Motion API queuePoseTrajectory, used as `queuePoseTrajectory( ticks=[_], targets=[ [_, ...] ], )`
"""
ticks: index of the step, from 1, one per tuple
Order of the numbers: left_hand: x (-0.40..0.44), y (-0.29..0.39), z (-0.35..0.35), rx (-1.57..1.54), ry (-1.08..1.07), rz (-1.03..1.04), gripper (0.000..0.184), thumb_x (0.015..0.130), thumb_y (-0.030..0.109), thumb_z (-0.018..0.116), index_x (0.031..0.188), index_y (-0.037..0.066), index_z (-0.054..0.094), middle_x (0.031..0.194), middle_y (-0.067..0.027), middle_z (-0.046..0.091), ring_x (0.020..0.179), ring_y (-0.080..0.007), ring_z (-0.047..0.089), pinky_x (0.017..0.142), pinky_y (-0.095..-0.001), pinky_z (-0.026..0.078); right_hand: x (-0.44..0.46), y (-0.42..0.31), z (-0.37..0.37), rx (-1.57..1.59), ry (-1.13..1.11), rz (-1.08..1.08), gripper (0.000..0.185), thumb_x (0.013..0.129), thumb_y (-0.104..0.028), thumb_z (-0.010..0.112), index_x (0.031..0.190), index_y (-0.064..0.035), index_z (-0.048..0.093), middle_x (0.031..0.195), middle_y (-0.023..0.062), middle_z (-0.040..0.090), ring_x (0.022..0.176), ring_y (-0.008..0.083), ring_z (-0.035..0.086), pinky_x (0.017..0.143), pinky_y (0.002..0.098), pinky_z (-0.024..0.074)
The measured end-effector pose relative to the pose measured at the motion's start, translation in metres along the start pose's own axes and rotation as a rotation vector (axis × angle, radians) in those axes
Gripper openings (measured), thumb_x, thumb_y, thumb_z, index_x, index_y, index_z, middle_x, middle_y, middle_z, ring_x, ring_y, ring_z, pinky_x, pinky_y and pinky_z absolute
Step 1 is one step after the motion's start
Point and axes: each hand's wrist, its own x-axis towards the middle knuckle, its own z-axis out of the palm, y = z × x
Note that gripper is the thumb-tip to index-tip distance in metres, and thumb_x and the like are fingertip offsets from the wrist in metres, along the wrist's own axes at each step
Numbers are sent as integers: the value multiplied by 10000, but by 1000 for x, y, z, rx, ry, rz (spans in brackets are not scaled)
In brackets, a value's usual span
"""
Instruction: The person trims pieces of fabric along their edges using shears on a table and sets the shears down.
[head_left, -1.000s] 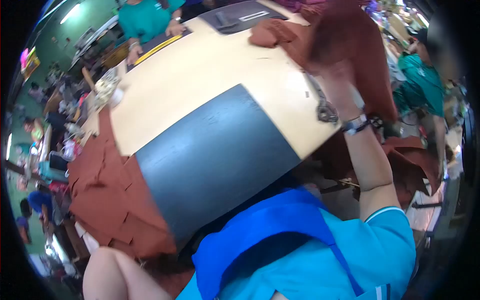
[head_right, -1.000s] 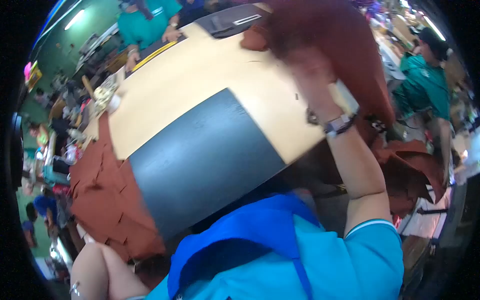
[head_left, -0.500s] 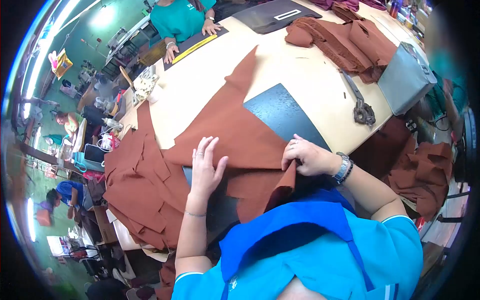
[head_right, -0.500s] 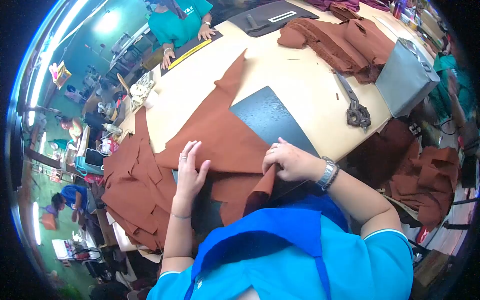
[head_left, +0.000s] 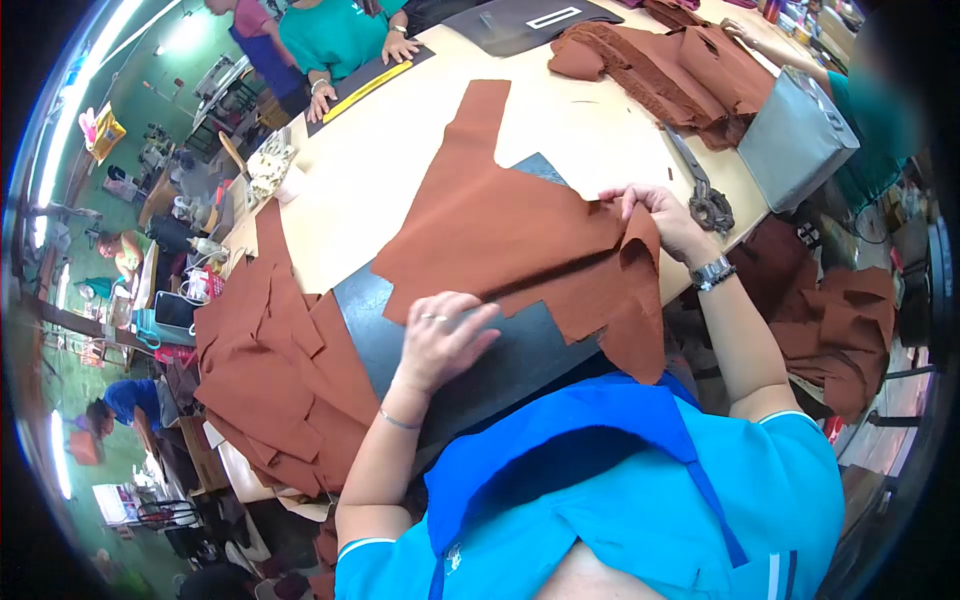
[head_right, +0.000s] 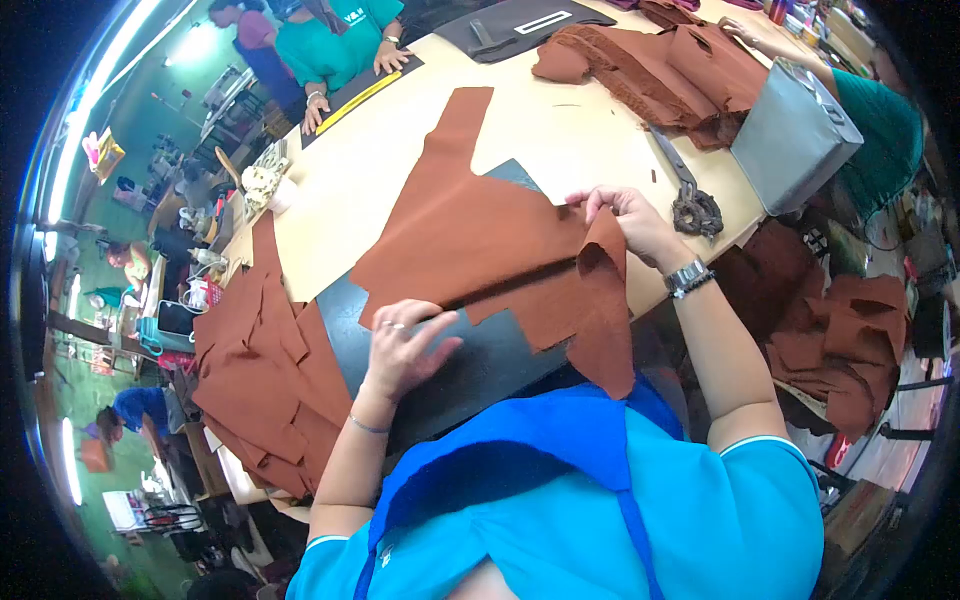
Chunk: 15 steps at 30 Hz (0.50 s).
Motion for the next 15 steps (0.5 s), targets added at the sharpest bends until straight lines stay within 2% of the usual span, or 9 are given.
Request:
queuePoseTrajectory(
  ticks=[3, 4, 5, 7, 8, 9, 12, 14, 15],
  targets=[
    [17, 16, 20, -51, -205, 55, 465, 807, 335, 717, 1223, 159, 604, 1214, -31, 598, 1143, -215, 550, 996, -429, 389, 0, 6, -3, 136, -26, 77, 90, 826, 2, 673, 800, -56, 608, 1169, 153, 628, 1121, 188, 561, 917, 301, 473],
    [17, 15, 29, -67, -326, -28, 560, 859, 442, 633, 1331, 156, 537, 1396, -57, 504, 1304, -261, 448, 1088, -535, 286, 1, 7, -5, 152, -9, 78, 82, 840, -3, 663, 802, -53, 610, 1166, 148, 631, 1107, 188, 569, 914, 300, 477],
    [19, 14, 33, -5, -350, -70, 587, 867, 477, 605, 1350, 153, 522, 1436, -62, 460, 1342, -273, 397, 1093, -571, 242, 2, 8, -8, 168, 10, 76, 78, 853, -9, 654, 803, -51, 612, 1162, 144, 634, 1093, 188, 576, 911, 300, 480],
    [27, 12, 37, 121, -396, -153, 644, 883, 546, 548, 1387, 148, 493, 1515, -73, 373, 1418, -295, 296, 1104, -644, 155, 17, 11, -24, 19, 506, -166, 78, 941, -83, 588, 888, -39, 627, 1115, 81, 646, 1020, 154, 597, 902, 294, 481],
    [27, 11, 40, 160, -407, -227, 728, 890, 605, 490, 1414, 101, 455, 1550, -117, 303, 1456, -324, 200, 1085, -700, 68, 20, 8, -41, 55, 658, -267, 81, 955, -96, 573, 934, -40, 627, 1093, 67, 645, 1016, 141, 594, 898, 283, 478],
    [28, 13, 39, 219, -407, -264, 744, 890, 605, 490, 1413, 78, 448, 1544, -139, 306, 1455, -326, 200, 1089, -695, 67, 21, -4, -49, 90, 805, -370, 99, 970, -109, 557, 980, -40, 627, 1071, 53, 644, 1013, 128, 590, 894, 271, 476],
    [22, 36, 32, 289, -473, -414, 798, 892, 605, 489, 1395, -13, 434, 1511, -231, 319, 1454, -339, 197, 1098, -680, 63, 6, -57, -1, -338, 688, -662, 121, 971, -105, 552, 1050, -38, 616, 1040, 35, 642, 997, 105, 586, 871, 248, 474],
    [18, 61, 19, 261, -499, -386, 733, 884, 587, 514, 1309, -11, 511, 1386, -226, 468, 1334, -356, 388, 1092, -649, 153, -14, -54, 45, -465, 461, -452, 171, 937, -121, 611, 1077, -23, 611, 1026, 34, 643, 957, 78, 579, 851, 246, 473],
    [25, 74, 2, 207, -520, -349, 673, 882, 563, 536, 1254, 2, 564, 1310, -220, 543, 1258, -360, 485, 1090, -612, 227, -23, -56, 69, -547, 244, -212, 224, 931, -188, 621, 1080, -21, 617, 1025, 71, 660, 971, 139, 617, 879, 279, 477]
  ],
)
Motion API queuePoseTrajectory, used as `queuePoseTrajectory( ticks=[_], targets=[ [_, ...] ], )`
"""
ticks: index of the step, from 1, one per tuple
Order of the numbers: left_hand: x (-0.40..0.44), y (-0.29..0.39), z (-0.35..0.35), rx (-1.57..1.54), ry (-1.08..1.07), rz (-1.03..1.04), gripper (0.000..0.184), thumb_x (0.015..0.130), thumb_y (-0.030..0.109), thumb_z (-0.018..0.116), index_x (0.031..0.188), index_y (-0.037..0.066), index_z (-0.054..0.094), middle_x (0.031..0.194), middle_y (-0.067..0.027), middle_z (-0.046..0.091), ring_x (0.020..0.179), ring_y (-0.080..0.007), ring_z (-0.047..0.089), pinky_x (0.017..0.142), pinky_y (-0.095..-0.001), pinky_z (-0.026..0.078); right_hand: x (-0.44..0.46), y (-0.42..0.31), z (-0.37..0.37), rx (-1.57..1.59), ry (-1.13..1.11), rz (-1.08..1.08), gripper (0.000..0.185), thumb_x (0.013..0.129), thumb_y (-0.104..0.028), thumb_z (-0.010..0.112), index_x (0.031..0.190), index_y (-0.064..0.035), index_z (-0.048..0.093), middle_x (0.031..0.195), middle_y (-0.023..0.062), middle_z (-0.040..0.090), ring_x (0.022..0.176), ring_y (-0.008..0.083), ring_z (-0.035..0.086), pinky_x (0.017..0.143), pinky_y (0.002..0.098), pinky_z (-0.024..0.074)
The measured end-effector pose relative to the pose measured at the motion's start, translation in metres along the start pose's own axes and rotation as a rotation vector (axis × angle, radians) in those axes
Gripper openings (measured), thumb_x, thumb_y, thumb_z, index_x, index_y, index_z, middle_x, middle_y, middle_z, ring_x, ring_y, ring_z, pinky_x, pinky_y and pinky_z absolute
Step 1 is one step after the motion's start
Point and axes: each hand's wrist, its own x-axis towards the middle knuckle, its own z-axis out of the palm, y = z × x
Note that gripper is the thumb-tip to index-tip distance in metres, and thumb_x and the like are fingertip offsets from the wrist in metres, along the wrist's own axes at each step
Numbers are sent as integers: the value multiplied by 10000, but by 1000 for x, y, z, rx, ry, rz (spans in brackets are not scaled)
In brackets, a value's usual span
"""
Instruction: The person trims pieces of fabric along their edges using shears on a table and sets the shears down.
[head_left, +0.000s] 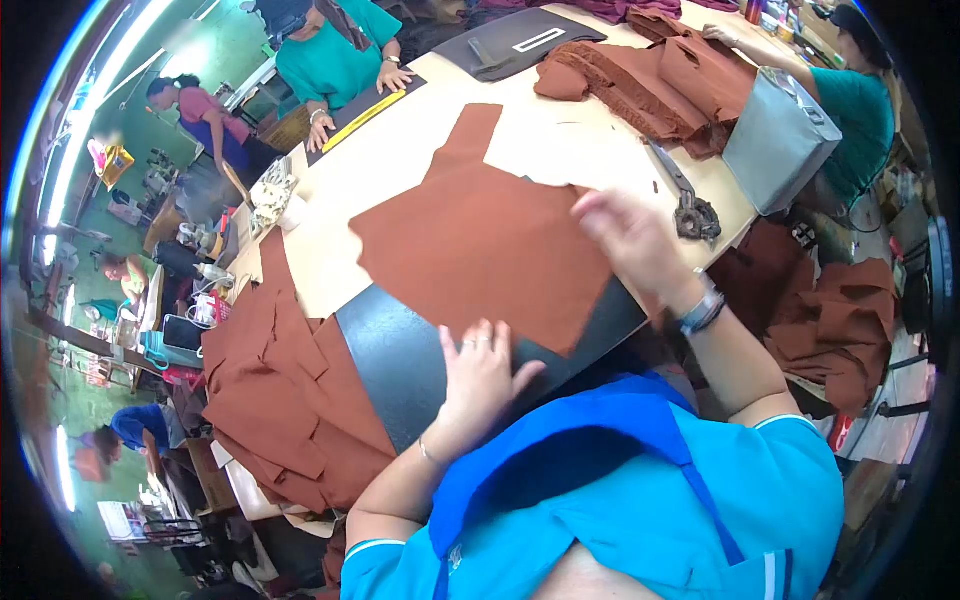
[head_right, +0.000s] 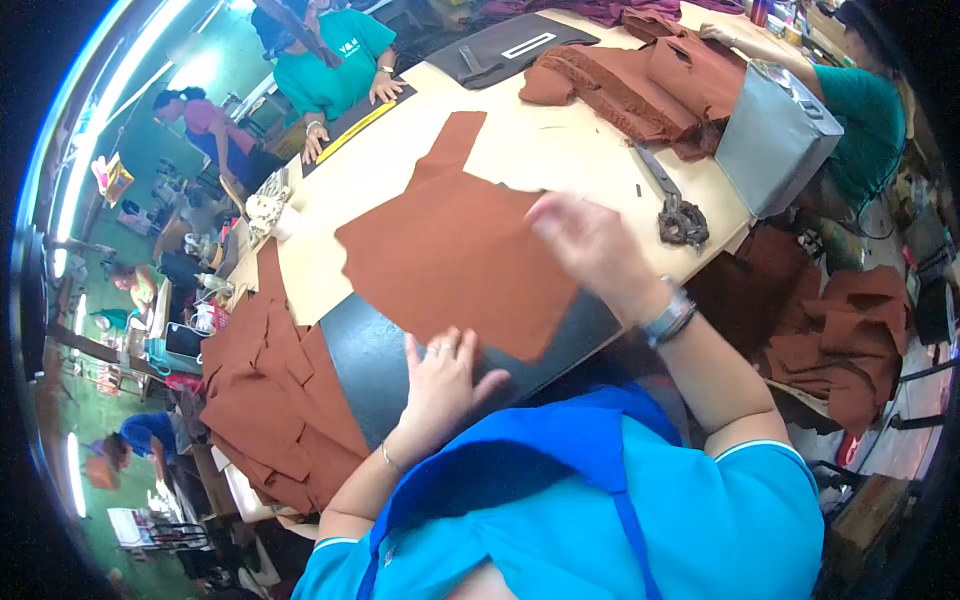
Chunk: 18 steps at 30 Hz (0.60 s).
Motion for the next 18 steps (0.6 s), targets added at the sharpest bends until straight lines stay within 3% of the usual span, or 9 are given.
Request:
queuePoseTrajectory(
  ticks=[3, 4, 5, 6, 8, 10, 12, 15, 18],
  targets=[
    [7, 4, -38, -491, -266, 77, 512, 879, 490, 576, 1075, 23, 643, 1083, -182, 656, 982, -345, 633, 1010, -513, 375, -28, 15, 48, -628, -258, -191, 419, 921, -351, 590, 1233, -71, 577, 1317, 182, 535, 1267, 325, 469, 1040, 528, 355],
    [10, 0, -30, -556, -31, 113, 389, 886, 417, 591, 967, 47, 681, 967, -154, 684, 872, -340, 657, 940, -449, 430, -37, 27, 64, -818, -253, -199, 504, 911, -421, 582, 1285, -84, 547, 1389, 211, 472, 1339, 371, 393, 1063, 619, 295],
    [19, -12, -17, -586, 85, 120, 405, 893, 420, 589, 1058, 57, 658, 1084, -167, 650, 985, -349, 626, 976, -483, 405, -39, 34, 73, -791, -415, -103, 662, 902, -538, 528, 1381, -85, 466, 1494, 204, 344, 1419, 369, 262, 1083, 693, 164],
    [28, -27, -2, -615, 201, 127, 438, 899, 422, 587, 1150, 67, 635, 1200, -180, 617, 1098, -358, 596, 1013, -516, 381, -45, 40, 84, -740, -391, -156, 685, 891, -539, 544, 1398, -88, 449, 1492, 210, 349, 1420, 369, 267, 1099, 670, 162],
    [35, -48, 23, -337, 252, -102, 591, 911, 484, 557, 1377, 126, 489, 1470, -200, 388, 1367, -374, 359, 1084, -611, 258, -46, 48, 95, -716, -419, -374, 689, 886, -540, 551, 1407, -102, 443, 1502, 216, 332, 1427, 364, 257, 1107, 662, 150],
    [41, -80, 46, -191, 25, -160, 708, 916, 506, 546, 1506, 202, 299, 1594, -161, 131, 1471, -360, 96, 1113, -655, 115, -36, 47, 86, -586, -549, -422, 675, 853, -537, 603, 1367, -113, 492, 1491, 193, 358, 1415, 358, 285, 1109, 652, 162],
    [38, -109, 45, -164, 35, -281, 750, 890, 563, 557, 1502, 205, 312, 1587, -168, 161, 1471, -351, 115, 1115, -649, 120, -26, 48, 70, -537, -590, -409, 668, 831, -536, 633, 1337, -114, 522, 1478, 178, 383, 1405, 354, 305, 1104, 644, 183],
    [17, -162, 42, -130, 10, -548, 783, 895, 611, 510, 1511, 182, 284, 1593, -166, 134, 1474, -347, 94, 1115, -656, 96, -12, 52, 15, -804, -266, -399, 580, 806, -480, 675, 1237, -103, 584, 1407, 160, 471, 1349, 320, 399, 1064, 587, 287],
    [-11, -185, 47, -33, -11, -731, 815, 898, 663, 448, 1523, 179, 250, 1587, -200, 121, 1466, -393, 82, 1087, -699, 92, -9, 79, -30, -996, -37, -153, 537, 849, -445, 657, 1219, -62, 592, 1342, 192, 530, 1285, 334, 464, 1025, 573, 338]
  ],
)
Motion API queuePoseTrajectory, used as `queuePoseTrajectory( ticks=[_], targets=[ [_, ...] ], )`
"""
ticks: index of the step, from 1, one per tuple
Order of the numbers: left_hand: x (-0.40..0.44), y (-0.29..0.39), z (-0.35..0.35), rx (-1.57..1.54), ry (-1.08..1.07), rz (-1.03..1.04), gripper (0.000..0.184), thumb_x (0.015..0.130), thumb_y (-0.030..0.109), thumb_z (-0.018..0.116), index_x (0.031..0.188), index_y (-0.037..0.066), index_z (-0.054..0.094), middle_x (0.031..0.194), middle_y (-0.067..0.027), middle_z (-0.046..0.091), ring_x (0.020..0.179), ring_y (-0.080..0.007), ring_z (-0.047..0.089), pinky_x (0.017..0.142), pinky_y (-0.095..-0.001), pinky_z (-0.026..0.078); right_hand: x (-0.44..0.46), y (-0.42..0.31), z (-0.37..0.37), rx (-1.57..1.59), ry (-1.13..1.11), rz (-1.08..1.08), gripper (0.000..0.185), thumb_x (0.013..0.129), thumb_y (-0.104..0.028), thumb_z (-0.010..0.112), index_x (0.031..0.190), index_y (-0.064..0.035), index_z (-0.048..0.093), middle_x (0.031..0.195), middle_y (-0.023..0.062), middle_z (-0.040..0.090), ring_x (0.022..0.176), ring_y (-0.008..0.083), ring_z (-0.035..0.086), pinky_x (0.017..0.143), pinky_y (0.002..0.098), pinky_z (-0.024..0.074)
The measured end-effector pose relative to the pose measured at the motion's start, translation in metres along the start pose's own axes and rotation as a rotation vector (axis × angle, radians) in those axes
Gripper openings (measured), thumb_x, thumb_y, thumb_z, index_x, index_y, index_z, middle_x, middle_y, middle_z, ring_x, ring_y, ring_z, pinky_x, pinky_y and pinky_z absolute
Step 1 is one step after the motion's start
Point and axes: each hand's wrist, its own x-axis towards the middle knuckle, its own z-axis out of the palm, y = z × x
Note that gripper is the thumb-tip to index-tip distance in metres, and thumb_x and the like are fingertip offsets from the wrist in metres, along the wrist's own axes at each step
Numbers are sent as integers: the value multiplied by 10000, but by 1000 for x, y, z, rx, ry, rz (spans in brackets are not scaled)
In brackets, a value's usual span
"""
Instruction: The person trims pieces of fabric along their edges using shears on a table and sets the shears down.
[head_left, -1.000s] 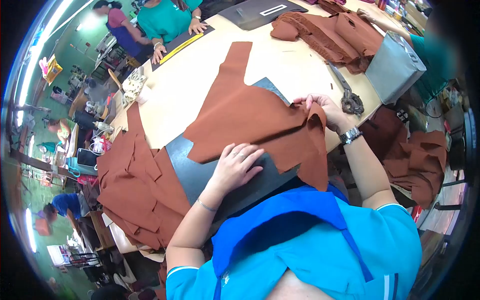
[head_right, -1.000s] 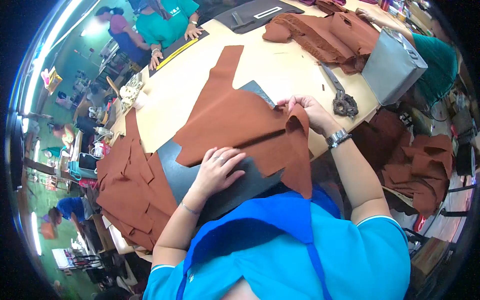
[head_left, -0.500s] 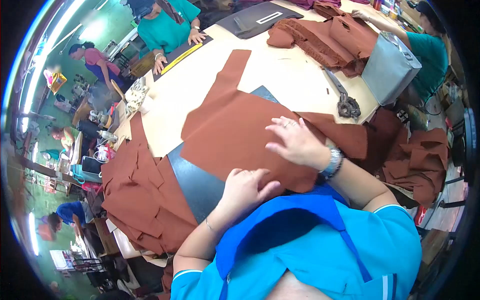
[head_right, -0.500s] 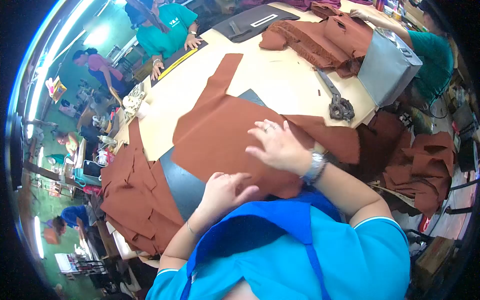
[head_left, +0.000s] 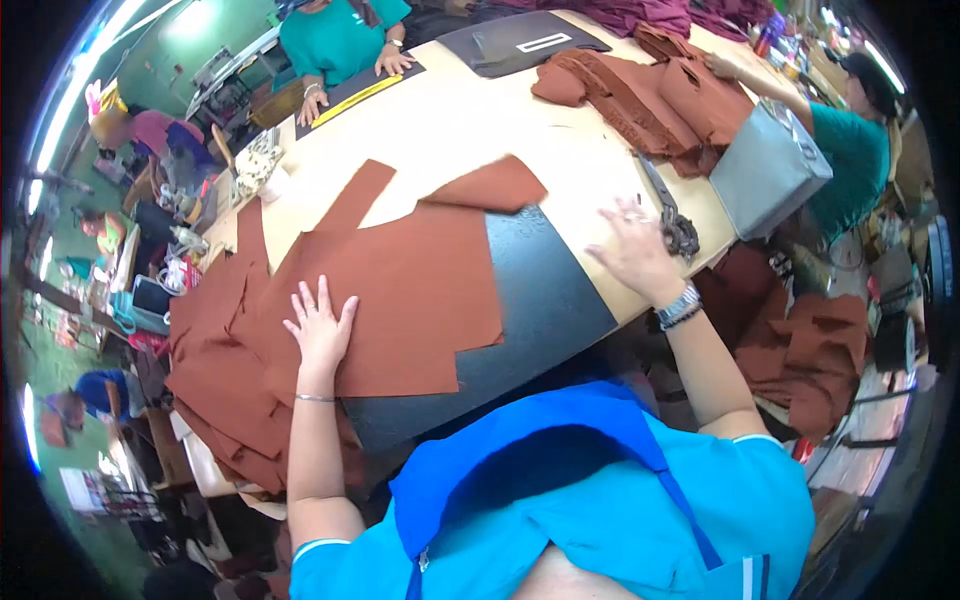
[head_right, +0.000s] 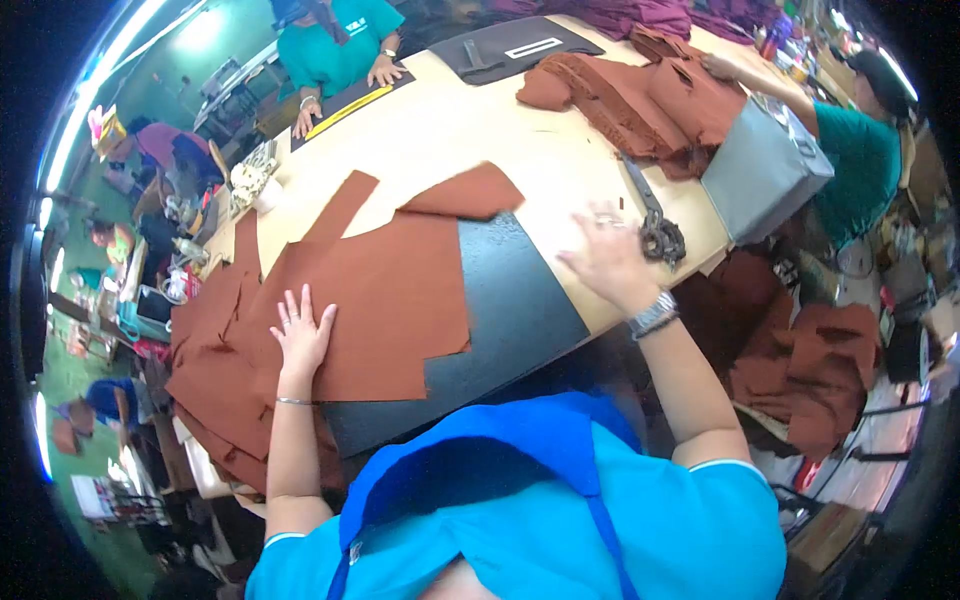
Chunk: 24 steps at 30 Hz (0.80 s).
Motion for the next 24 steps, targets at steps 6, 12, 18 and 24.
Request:
queuePoseTrajectory(
  ticks=[6, 12, 18, 24],
  targets=[
    [-52, 48, -14, -118, -100, 498, 943, 797, 750, 510, 1511, 175, 287, 1582, -213, 115, 1464, -403, 64, 1091, -697, 78, 11, -12, -8, 250, -20, -167, 489, 871, -356, 666, 1180, 15, 586, 1215, 210, 607, 1184, 332, 546, 1008, 412, 401],
    [-75, 101, -2, -213, -32, 361, 962, 764, 752, 546, 1501, 179, 312, 1575, -203, 150, 1462, -396, 88, 1088, -701, 91, 46, -72, 34, 124, -166, -280, 498, 897, -417, 608, 1257, -75, 575, 1368, 164, 524, 1320, 325, 436, 1058, 595, 299],
    [-54, 74, -9, -169, -35, 86, 976, 768, 765, 522, 1513, 180, 286, 1583, -207, 121, 1471, -384, 48, 1110, -673, 58, 34, 3, 8, 104, -92, 22, 448, 880, -340, 620, 1233, -67, 570, 1248, 187, 586, 1168, 334, 551, 975, 462, 441],
    [-39, 119, -13, -241, -65, 597, 1017, 703, 796, 574, 1494, 204, 336, 1571, -229, 148, 1463, -414, 63, 1103, -684, 65, -48, 78, -23, -52, -76, 377, 386, 876, -272, 618, 1181, -37, 587, 1086, 205, 638, 1040, 363, 593, 909, 436, 472]
  ],
)
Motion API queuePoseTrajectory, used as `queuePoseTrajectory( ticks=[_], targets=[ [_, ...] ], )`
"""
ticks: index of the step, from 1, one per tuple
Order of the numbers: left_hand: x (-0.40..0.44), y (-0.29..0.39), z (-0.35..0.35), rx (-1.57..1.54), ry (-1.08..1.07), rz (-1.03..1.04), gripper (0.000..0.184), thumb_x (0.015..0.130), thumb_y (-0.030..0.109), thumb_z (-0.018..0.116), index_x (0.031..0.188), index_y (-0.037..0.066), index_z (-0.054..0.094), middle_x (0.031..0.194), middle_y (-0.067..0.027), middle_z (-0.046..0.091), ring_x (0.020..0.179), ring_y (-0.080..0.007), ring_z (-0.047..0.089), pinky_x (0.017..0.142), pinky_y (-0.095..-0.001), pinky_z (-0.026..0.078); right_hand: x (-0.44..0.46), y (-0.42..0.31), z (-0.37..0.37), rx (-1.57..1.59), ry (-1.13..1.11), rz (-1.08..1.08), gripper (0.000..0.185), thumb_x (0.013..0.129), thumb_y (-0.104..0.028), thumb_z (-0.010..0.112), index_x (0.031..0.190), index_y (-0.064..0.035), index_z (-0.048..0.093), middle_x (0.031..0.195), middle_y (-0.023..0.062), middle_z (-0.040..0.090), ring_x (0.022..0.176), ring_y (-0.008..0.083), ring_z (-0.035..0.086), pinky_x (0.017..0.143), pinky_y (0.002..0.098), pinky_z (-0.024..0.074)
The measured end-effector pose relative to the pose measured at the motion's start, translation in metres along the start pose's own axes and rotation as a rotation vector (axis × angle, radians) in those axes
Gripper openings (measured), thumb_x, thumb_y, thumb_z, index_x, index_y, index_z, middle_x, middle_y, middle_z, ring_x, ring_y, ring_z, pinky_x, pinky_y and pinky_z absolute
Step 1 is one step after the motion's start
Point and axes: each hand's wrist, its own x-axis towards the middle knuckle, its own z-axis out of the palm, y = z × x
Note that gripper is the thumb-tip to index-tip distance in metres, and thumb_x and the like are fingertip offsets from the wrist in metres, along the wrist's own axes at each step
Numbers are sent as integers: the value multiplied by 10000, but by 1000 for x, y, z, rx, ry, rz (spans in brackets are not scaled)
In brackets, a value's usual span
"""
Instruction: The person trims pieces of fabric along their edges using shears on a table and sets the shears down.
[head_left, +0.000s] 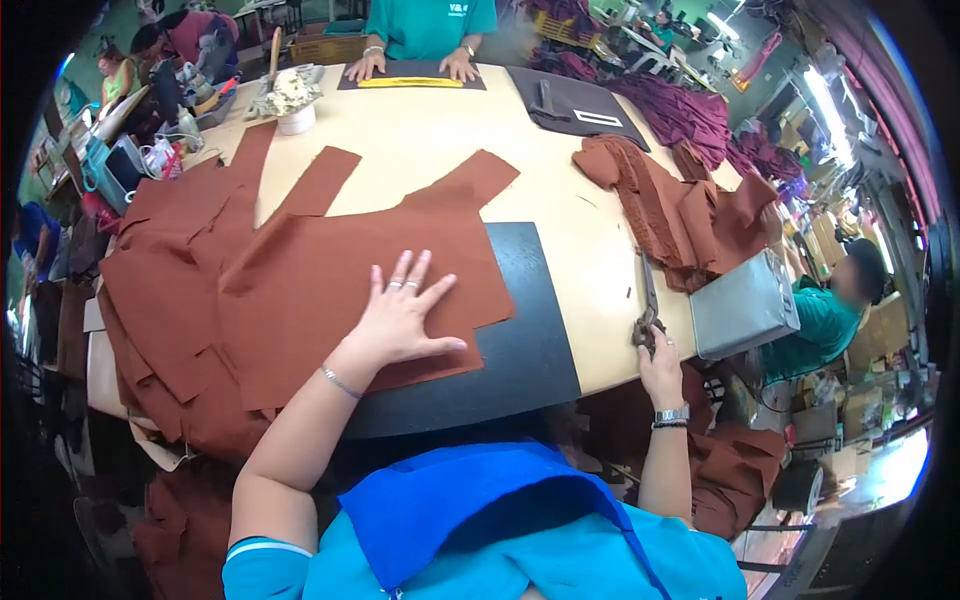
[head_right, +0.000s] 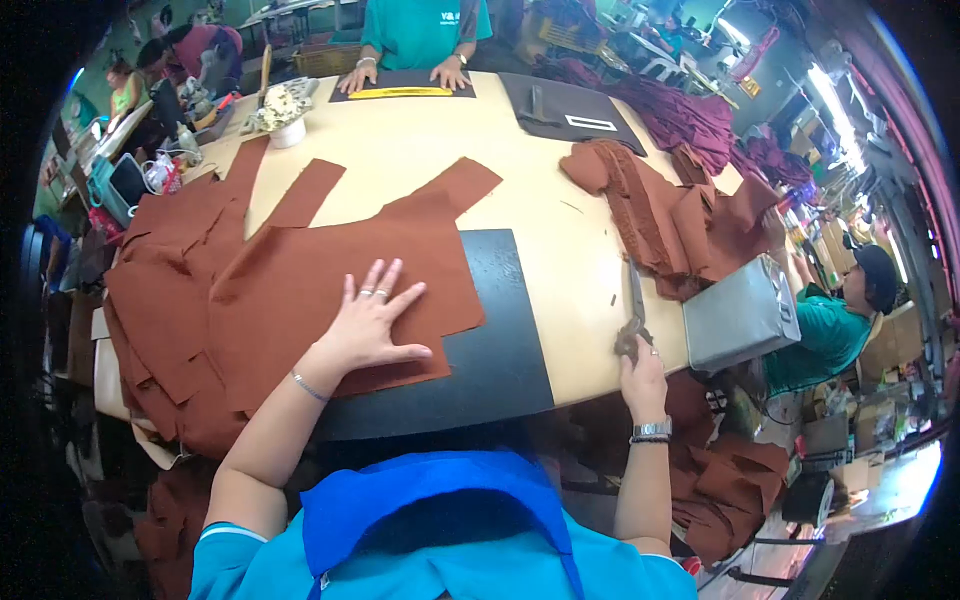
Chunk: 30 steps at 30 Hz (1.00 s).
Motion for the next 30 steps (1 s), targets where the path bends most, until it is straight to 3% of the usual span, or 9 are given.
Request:
queuePoseTrajectory(
  ticks=[4, 9, 11, 14, 16, 18, 22, 24, 30],
  targets=[
    [26, 15, 18, -26, 31, 64, 1046, 662, 831, 575, 1480, 214, 366, 1568, -227, 161, 1462, -402, 90, 1112, -677, 78, 6, 10, 3, 79, -13, 54, 385, 899, -299, 603, 1176, -33, 582, 1100, 203, 642, 1027, 359, 610, 889, 438, 480],
    [19, 14, 23, -12, 57, 139, 555, 957, 516, 458, 1448, 260, 420, 1567, -137, 240, 1457, -353, 171, 1115, -666, 141, 41, 23, 1, -86, -186, 156, 424, 833, -387, 653, 1049, -22, 640, 960, 181, 684, 931, 342, 658, 831, 439, 505],
    [20, 13, 27, -46, 34, 142, 504, 986, 459, 421, 1448, 258, 420, 1561, -143, 254, 1455, -352, 180, 1119, -661, 136, 62, 48, 13, -141, -245, 152, 405, 777, -424, 685, 908, -40, 676, 870, 134, 701, 844, 291, 679, 797, 443, 516],
    [19, 9, 19, -147, -4, 131, 458, 1014, 390, 371, 1449, 256, 418, 1554, -148, 271, 1452, -353, 193, 1125, -653, 127, 58, 13, -10, 589, -560, 454, 337, 833, -387, 671, 917, -61, 668, 846, 75, 698, 785, 196, 669, 750, 418, 532],
    [20, 9, 13, -254, 0, 109, 445, 1022, 368, 350, 1449, 259, 418, 1550, -153, 279, 1450, -355, 199, 1128, -648, 121, 30, -21, -26, 1122, -553, 452, 167, 939, -219, 611, 969, -55, 604, 816, 42, 652, 732, 142, 643, 703, 304, 549],
    [22, 7, 11, -371, 21, 77, 441, 1024, 363, 341, 1447, 268, 420, 1547, -159, 285, 1448, -359, 203, 1130, -643, 113, -3, -41, -21, 1396, -573, 374, 184, 963, -219, 587, 925, -40, 582, 766, 40, 612, 686, 151, 626, 653, 311, 546],
    [19, 10, 10, -371, 41, 76, 435, 1025, 356, 336, 1443, 276, 426, 1550, -166, 272, 1446, -366, 202, 1131, -643, 109, -76, -78, -32, 1422, -683, 491, 258, 965, -307, 579, 926, -53, 560, 754, 54, 591, 620, 163, 586, 583, 314, 505],
    [18, 12, 11, -269, 28, 81, 434, 1024, 360, 338, 1442, 281, 427, 1551, -168, 267, 1446, -366, 202, 1132, -643, 106, -103, -78, -30, 1595, -977, 538, 293, 935, -346, 620, 1009, -75, 536, 863, 84, 591, 720, 191, 603, 697, 343, 549],
    [9, 18, 20, -67, 2, 127, 471, 981, 441, 447, 1421, 275, 460, 1547, -159, 277, 1445, -358, 210, 1118, -652, 168, -120, -81, 3, 1703, -1114, 372, 346, 930, -378, 623, 1045, -68, 521, 939, 63, 556, 828, 180, 598, 752, 379, 563]
  ],
)
